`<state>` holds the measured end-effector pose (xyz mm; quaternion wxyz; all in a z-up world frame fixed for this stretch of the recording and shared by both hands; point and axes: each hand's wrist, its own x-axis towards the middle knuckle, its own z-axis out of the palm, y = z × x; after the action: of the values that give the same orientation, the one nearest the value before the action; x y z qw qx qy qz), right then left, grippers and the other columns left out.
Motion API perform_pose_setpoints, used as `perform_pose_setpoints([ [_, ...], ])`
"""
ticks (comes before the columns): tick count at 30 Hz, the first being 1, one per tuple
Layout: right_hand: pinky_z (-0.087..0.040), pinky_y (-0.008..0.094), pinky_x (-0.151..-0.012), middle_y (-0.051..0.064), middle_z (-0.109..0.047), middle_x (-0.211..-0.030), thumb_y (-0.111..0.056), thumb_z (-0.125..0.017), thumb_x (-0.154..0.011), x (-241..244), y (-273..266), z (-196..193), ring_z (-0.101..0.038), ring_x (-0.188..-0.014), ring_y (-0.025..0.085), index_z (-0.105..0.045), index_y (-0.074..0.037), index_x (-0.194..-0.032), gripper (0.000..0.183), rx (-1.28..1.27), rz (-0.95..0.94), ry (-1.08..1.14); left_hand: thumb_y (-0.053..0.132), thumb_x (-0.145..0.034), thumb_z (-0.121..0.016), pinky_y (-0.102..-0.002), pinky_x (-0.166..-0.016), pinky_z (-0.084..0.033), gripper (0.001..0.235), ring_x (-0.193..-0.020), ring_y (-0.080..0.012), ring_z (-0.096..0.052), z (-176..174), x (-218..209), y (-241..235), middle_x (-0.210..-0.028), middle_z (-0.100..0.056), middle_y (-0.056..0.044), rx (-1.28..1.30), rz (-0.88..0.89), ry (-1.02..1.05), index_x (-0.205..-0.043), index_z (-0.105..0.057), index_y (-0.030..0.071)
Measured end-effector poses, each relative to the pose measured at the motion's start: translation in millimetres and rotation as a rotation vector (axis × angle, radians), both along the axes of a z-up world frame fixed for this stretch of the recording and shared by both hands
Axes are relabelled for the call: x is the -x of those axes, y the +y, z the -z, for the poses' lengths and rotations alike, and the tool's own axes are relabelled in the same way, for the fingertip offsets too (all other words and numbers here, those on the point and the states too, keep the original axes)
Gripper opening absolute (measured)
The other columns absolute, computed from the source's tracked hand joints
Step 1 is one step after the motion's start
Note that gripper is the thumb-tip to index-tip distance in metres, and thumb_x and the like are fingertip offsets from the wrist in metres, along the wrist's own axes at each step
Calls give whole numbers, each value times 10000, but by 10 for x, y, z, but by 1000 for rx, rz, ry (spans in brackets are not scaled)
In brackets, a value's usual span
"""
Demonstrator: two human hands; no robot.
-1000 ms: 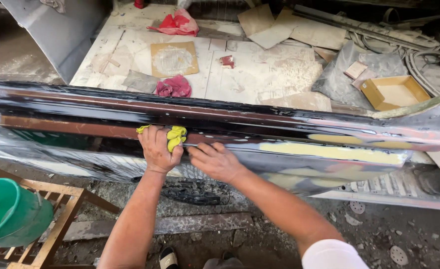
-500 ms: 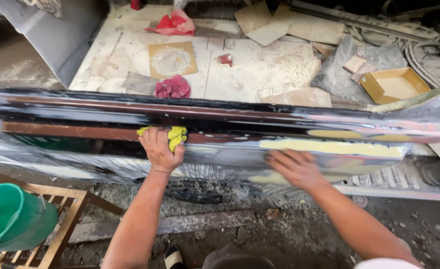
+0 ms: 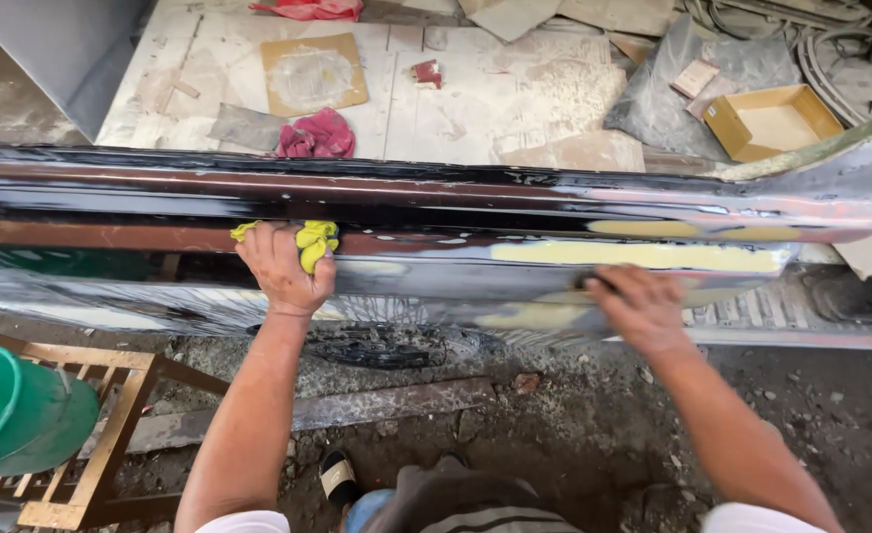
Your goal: The person wets a sanding block in a bucket and then sands the surface of a car door and a long metal trim piece. They alternate between sanding with the block and wiping the surfaces with a yellow cloth.
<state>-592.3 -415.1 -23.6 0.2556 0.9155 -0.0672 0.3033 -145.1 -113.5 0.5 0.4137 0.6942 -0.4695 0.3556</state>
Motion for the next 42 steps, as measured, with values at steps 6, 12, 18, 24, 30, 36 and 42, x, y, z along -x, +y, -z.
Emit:
perform_pose_setpoints([
  [6,-376,430,-1064,-7,-588,-1495,-125,-790,-885,-478,63,231,-535,-1354,244,-627,-288,-1380,546,-20,-64,86,519,-932,-587,-513,-924,-373,483,-1046,-365,-511,9,6,-8,-1094,-555,-147,5,-22,12,-1120,-606,75],
  [12,-472,472,-1033,128,-466,-1619,-71,-653,-1079,-2456,1372,-234,-507,-1382,305,-543,-74,-1262,214,-139,-518,273,515,-935,-583,-512,-919,-369,485,-1052,-378,-510,32,-21,25,-1088,-536,-158,-40,-37,19,-1137,-611,75],
  [18,-196,611,-1165,108,-414,-1562,-370,-640,-1095,-1186,477,54,-378,-1464,340,-428,-289,-1551,509,-825,208,441,569,-950,-611,-514,-930,-377,544,-1093,-361,-521,133,66,30,-1173,-568,-148,-78,-70,-47,-1184,-617,78],
  [24,-324,417,-1051,-29,-606,-1378,-288,-901,-907,316,-33,99,-552,-1302,205,-656,-320,-1266,436,28,115,-239,467,-733,-883,-510,-953,-455,639,-1105,-337,-613,161,1092,-878,-1229,-651,-127,-211,213,-161,-1212,-658,109],
  [30,-336,438,-1114,3,-613,-1409,-159,-805,-956,354,-69,218,-563,-1372,274,-603,-205,-1180,304,-66,260,-270,128,-865,-638,-465,-1024,-490,391,-1232,-368,-574,-371,2762,-1930,-1314,-602,-185,-309,634,-241,-1233,-604,1],
  [36,-357,458,-1098,27,-598,-1401,-242,-825,-1026,351,52,46,-525,-1364,287,-632,-204,-1264,309,-66,197,-282,180,-837,-796,-474,-1050,-509,373,-1217,-346,-642,-237,1468,-989,-1249,-691,-136,-321,659,-9,-1195,-716,110],
  [42,-429,462,-1070,52,-641,-1369,-292,-854,-994,210,91,-35,-589,-1302,307,-689,-163,-1219,308,-61,184,-305,259,-950,-707,-484,-1032,-437,365,-1182,-335,-574,817,-388,320,-1275,-613,-188,-59,-217,-101,-1254,-659,63],
])
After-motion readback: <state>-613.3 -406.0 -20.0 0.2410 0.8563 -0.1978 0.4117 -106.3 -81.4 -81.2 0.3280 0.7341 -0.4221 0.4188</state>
